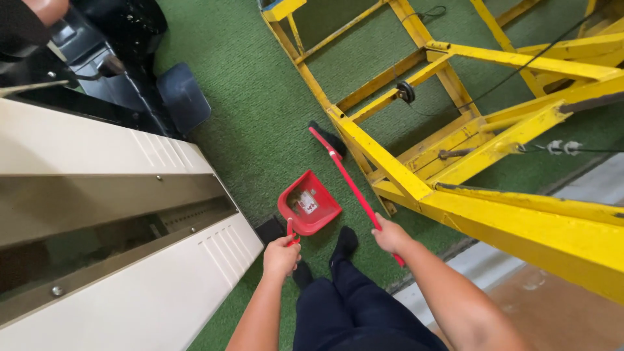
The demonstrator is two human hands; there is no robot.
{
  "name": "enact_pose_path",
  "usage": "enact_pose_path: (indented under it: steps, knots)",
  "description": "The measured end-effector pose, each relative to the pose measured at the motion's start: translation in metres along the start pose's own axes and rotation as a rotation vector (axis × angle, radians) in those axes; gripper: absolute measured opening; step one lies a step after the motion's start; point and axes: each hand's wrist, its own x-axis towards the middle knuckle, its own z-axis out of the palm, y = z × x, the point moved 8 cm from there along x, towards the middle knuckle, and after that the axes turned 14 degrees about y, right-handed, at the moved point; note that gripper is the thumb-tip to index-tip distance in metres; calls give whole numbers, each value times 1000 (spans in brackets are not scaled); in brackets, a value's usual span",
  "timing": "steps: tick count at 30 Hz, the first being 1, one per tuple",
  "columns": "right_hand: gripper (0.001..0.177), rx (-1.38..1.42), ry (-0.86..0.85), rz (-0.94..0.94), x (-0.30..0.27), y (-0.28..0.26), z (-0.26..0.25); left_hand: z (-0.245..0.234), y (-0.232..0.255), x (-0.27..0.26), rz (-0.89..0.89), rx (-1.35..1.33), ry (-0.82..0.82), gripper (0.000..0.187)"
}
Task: Sweeping the floor in a gym area using a broom and dustpan.
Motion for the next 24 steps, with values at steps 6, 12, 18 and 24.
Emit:
enact_pose_path:
  steps: [6,12,18,24]
  knots:
    - [71,35,197,-142,38,93,31,-9,-2,5,-47,-22,1,43]
    - [69,-144,168,-124,37,10,19,2,-7,20,-7,-44,3,42]
    - [71,-91,196,-147,50,-39,-13,-17,10,-4,11,39,22,44]
    - [74,-92,114,-179,58,85,47,-3,-11,29,31,-39,18,44]
